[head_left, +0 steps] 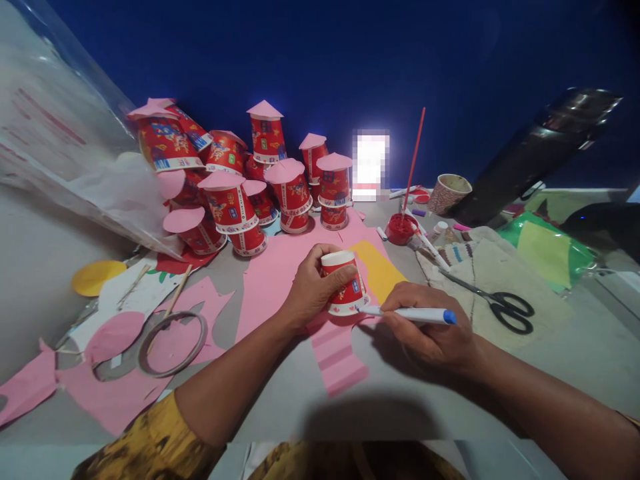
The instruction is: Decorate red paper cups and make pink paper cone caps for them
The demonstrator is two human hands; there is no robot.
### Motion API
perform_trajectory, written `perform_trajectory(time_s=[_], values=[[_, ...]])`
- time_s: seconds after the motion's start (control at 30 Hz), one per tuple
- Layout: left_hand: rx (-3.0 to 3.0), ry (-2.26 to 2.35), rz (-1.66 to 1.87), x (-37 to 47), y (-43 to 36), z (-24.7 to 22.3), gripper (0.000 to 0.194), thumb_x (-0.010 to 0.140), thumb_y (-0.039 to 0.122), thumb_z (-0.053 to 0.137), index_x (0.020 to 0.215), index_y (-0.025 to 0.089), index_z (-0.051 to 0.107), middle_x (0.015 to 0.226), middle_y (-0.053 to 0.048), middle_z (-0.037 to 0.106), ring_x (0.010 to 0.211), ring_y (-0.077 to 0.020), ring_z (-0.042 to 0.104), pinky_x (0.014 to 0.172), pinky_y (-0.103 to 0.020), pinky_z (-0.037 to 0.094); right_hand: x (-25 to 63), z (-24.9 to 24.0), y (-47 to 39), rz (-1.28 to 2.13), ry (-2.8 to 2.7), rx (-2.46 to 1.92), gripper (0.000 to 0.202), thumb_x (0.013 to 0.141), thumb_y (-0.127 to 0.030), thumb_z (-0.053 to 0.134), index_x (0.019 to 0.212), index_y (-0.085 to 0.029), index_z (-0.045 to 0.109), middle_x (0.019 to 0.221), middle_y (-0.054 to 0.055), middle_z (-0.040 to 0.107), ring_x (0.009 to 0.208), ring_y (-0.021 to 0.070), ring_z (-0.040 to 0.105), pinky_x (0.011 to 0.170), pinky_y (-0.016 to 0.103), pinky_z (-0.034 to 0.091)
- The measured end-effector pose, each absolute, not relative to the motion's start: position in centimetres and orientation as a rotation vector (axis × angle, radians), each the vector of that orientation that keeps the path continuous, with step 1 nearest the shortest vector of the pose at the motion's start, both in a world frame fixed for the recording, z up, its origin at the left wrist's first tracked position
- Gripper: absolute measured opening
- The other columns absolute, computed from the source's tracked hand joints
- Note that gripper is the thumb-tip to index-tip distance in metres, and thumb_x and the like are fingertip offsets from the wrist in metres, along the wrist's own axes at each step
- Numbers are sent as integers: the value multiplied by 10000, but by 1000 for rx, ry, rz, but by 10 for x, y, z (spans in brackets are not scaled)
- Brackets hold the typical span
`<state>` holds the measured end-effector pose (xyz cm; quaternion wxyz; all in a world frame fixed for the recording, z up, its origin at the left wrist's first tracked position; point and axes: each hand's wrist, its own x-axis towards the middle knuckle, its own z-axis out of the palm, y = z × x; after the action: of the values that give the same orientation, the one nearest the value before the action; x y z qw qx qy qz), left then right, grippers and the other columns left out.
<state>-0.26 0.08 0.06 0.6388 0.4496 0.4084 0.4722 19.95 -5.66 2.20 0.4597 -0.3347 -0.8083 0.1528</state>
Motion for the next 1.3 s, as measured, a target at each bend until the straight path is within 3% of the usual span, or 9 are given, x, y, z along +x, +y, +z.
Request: perform_trajectory(time_s=[0.4,1.3], values=[[1063,956,1077,-3,1,1,518,702,452,934,1044,216,625,872,10,686,733,-149,642,692,-286,559,200,22,-57,381,-1950,-906,120,939,-174,605,840,-212,661,681,13,699,574,156,644,551,271,497],[1123,987,1075,-1,-1,3,487,699,432,922,997,200,614,858,1,677,712,-141,624,652,-275,533,197,23,-57,406,-2024,-814,104,963,-165,608,903,-201,684,734,26,725,593,149,657,560,251,497]])
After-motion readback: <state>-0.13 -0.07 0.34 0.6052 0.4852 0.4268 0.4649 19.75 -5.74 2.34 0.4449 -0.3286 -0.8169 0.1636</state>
